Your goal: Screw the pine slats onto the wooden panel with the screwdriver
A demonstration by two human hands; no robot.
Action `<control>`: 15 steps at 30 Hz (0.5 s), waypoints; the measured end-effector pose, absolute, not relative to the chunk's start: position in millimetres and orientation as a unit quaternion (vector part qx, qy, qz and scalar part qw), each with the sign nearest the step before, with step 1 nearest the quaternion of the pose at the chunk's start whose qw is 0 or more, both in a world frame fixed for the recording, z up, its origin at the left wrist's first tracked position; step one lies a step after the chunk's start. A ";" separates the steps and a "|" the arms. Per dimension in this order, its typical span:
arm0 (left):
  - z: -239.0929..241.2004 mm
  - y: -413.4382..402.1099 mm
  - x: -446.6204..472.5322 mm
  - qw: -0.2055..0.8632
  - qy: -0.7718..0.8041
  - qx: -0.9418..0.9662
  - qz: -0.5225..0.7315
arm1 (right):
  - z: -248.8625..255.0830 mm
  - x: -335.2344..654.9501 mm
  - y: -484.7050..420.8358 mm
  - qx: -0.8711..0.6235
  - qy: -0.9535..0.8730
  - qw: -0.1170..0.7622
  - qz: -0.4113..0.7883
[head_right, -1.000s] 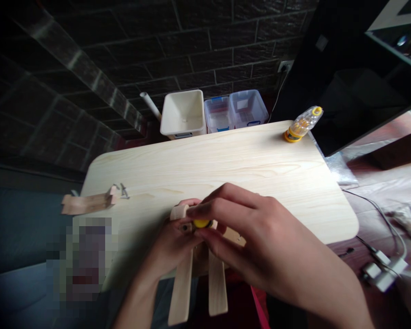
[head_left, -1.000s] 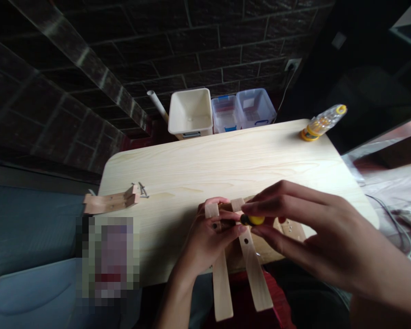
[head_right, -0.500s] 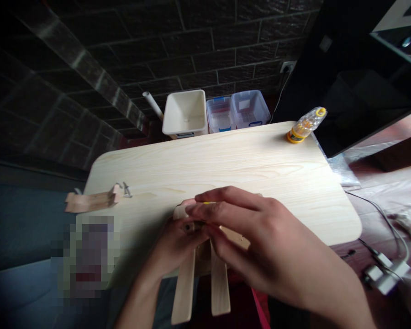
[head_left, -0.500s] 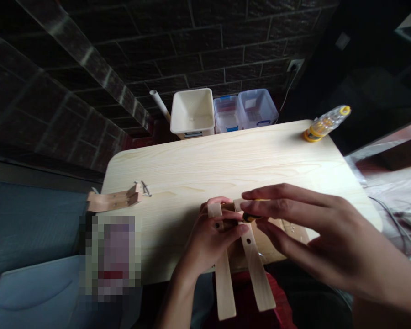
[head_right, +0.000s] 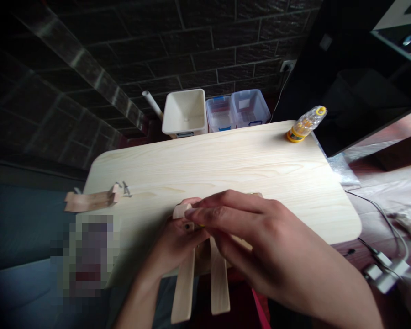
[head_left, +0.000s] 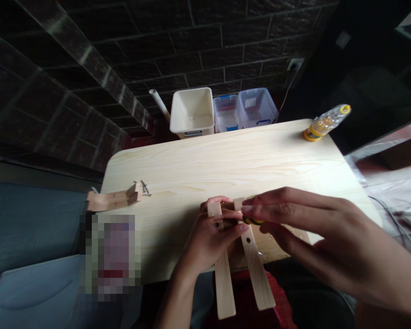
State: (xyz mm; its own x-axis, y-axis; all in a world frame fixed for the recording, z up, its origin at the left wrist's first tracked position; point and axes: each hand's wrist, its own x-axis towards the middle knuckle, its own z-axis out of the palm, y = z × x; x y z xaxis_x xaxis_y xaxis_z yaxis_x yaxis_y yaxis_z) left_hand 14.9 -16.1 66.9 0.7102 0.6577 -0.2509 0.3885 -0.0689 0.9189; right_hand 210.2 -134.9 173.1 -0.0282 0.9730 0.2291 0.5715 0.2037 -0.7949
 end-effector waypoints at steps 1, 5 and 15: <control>66.4 -16.2 14.8 0.583 0.361 0.718 0.120 | 172.7 210.6 -135.0 -0.576 -0.670 0.392 0.255; 65.6 -15.3 14.3 0.586 0.356 0.717 0.123 | 172.1 211.7 -135.8 -0.572 -0.672 0.398 0.252; 67.8 -15.4 14.1 0.582 0.355 0.720 0.126 | 170.5 212.5 -137.6 -0.569 -0.683 0.384 0.249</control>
